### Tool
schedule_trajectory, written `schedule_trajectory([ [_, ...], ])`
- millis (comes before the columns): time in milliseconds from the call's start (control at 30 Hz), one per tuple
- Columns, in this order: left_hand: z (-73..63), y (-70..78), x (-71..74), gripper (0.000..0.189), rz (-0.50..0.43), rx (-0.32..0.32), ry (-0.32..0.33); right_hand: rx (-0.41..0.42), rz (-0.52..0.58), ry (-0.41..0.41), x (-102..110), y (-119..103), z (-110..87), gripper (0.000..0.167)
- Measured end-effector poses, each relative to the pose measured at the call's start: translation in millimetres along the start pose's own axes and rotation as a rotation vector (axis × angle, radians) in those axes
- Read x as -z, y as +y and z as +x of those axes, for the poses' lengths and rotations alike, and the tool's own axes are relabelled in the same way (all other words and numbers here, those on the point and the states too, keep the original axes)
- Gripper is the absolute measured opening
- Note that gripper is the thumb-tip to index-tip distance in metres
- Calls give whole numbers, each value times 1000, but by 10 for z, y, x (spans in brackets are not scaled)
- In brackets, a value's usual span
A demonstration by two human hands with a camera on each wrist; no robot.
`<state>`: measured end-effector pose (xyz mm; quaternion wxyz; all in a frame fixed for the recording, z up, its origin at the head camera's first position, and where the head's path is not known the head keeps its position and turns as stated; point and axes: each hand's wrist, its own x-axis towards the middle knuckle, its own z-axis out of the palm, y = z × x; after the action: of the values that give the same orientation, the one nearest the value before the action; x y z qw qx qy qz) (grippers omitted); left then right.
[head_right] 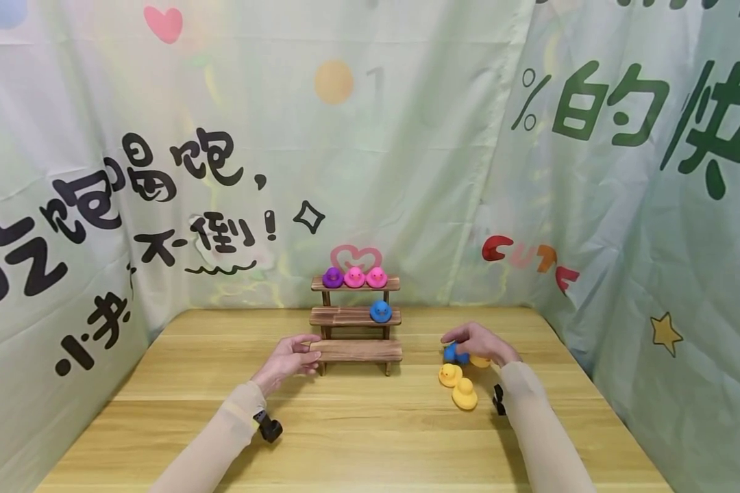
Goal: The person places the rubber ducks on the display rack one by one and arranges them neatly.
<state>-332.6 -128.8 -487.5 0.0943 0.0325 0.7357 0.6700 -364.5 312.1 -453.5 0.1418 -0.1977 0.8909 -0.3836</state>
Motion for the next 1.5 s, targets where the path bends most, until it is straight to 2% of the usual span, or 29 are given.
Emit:
schedule_trajectory([
  [267, -2, -12, -8, 44, 7, -2, 3, 45, -35, -85, 40, 2, -6, 36],
  [433, 5, -12, -1, 44, 3, -4, 5, 32, -42, -94, 57, 6, -1, 38],
  [633, -11, -3, -4, 45, 16, -7, 0, -8, -35, -33, 34, 22, -6, 37],
  [800, -9, 1, -2, 45, 14, -7, 3, -13, 28, 43, 8, 43, -16, 44],
  [1000, 6, 3, 2, 45, 7, -9, -1, 38, 87, 96, 8, 16, -66, 50],
  [1167, -12, 6, 12, 45, 6, -5, -3, 14, 192, 143, -22, -31, -81, 53],
  [1367, -5, -12, 22, 45, 1, 0, -9, 10, 300, 188, -102, -84, -52, 48],
  [1500, 1, -11, 18, 45, -1, -5, -11, 49, 330, 203, -168, -127, -20, 42],
])
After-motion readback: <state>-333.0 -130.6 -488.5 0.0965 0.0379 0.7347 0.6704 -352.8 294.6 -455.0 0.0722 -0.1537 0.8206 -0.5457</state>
